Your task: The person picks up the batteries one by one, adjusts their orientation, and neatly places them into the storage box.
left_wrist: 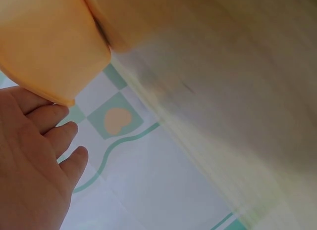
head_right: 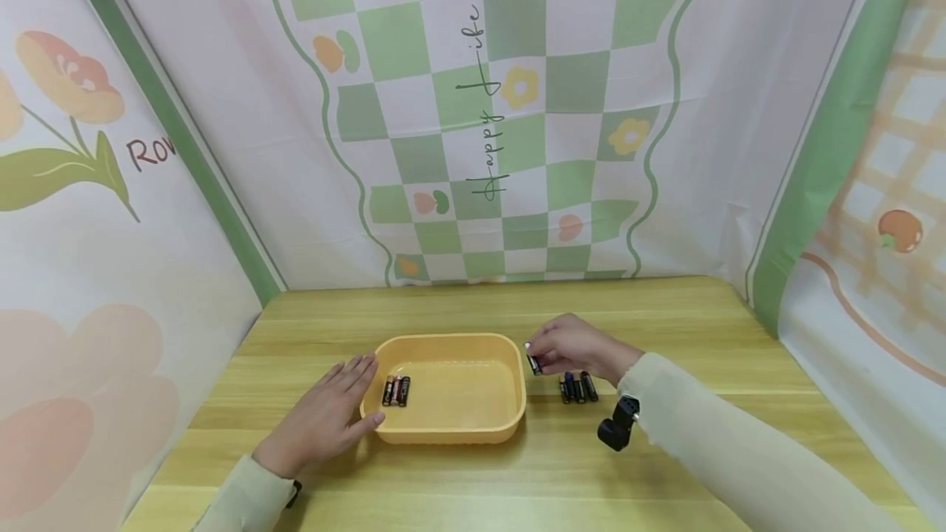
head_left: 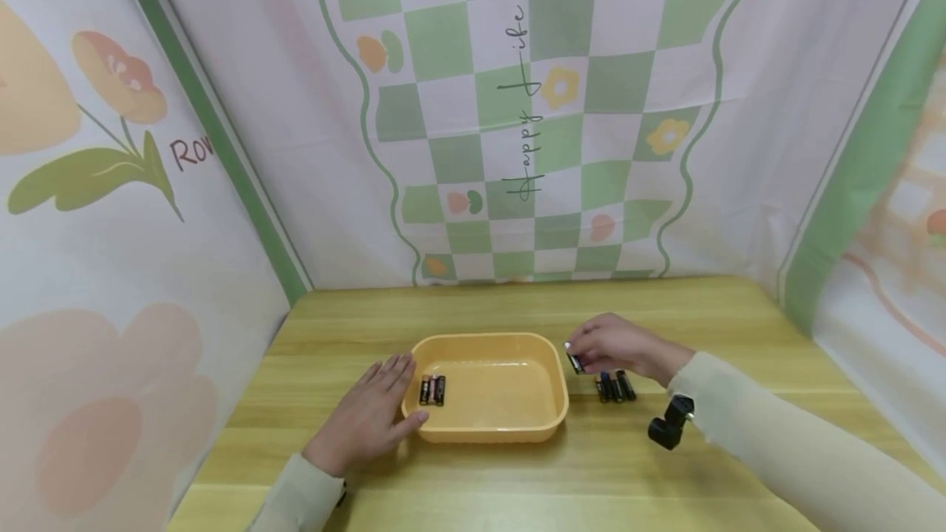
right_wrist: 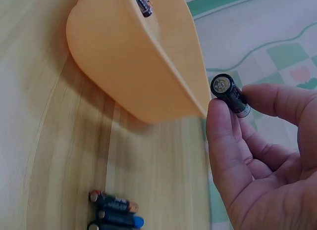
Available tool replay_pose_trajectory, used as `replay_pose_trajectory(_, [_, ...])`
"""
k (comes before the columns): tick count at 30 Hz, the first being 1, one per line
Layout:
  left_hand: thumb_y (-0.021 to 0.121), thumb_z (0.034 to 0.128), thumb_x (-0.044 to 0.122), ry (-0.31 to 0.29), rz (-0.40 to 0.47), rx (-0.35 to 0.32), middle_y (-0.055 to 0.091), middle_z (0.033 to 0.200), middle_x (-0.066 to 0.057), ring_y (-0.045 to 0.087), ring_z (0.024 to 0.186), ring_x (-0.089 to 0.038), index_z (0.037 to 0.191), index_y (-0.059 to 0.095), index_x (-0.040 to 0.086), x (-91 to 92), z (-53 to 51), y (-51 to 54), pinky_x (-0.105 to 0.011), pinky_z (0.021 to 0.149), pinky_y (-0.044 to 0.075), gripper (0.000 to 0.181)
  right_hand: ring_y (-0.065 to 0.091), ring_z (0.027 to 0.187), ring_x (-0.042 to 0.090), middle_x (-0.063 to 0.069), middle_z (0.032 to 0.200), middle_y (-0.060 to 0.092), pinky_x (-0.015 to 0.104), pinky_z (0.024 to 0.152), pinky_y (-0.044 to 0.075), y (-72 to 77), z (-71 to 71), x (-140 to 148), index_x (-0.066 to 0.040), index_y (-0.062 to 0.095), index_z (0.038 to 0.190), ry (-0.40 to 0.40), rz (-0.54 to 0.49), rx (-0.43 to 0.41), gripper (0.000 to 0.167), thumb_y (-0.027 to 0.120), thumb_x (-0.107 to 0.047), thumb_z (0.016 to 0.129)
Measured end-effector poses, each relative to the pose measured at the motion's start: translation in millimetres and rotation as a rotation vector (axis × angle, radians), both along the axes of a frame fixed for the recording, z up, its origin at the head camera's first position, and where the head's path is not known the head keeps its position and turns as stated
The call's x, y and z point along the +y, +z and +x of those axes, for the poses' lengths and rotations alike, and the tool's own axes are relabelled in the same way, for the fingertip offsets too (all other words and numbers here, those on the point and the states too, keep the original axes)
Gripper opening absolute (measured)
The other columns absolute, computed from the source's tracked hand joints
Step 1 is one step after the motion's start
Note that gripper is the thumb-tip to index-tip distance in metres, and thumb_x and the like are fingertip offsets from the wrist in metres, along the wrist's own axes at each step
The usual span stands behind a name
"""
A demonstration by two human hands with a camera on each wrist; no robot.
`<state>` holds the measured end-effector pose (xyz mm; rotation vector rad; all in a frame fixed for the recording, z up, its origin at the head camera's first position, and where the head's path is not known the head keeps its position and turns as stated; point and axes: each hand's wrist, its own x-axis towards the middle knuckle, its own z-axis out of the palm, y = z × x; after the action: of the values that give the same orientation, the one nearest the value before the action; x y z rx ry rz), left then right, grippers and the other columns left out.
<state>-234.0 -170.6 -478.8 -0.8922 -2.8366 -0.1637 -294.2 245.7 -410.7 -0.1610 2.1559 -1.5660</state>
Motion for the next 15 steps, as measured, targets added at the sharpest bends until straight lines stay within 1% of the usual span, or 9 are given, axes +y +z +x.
replay_pose_trajectory(3, [0.042, 0.099, 0.056, -0.003, -0.003, 0.008, 0.024, 0.157, -0.016, 0.023, 0.144, -0.031, 0.151, 0.027, 0.0, -0.4, -0.6, -0.4, -0.048, 0.116, 0.018, 0.079, 0.063, 0.074, 0.016, 0.01, 0.088, 0.064, 0.036, 0.073, 0.059, 2.2, 0.3, -6, 0.012, 0.06, 0.114, 0.004, -0.003, -0.004, 0.031, 0.065, -0.009, 0.091])
replay_pose_trajectory(10, [0.041, 0.0992, 0.057, 0.004, -0.005, -0.018, 0.018, 0.158, -0.013, 0.02, 0.145, -0.029, 0.152, 0.024, 0.001, 0.2, 0.5, 0.8, -0.046, 0.117, 0.015, 0.079, 0.065, 0.077, 0.017, 0.015, 0.095, 0.066, 0.037, 0.076, 0.058, 7.1, 1.5, -18, 0.016, 0.057, 0.118, 0.033, -0.027, -0.008, 0.037, 0.065, -0.009, 0.09])
replay_pose_trajectory(15, [0.04, 0.0993, 0.057, 0.002, -0.007, -0.016, 0.02, 0.158, -0.015, 0.019, 0.145, -0.028, 0.153, 0.023, 0.001, 0.2, 0.9, 0.7, -0.045, 0.117, 0.014, 0.079, 0.065, 0.077, 0.017, 0.014, 0.094, 0.066, 0.037, 0.075, 0.058, 9.6, 2.1, -26, 0.015, 0.058, 0.116, 0.046, -0.045, -0.006, 0.035, 0.065, -0.008, 0.091])
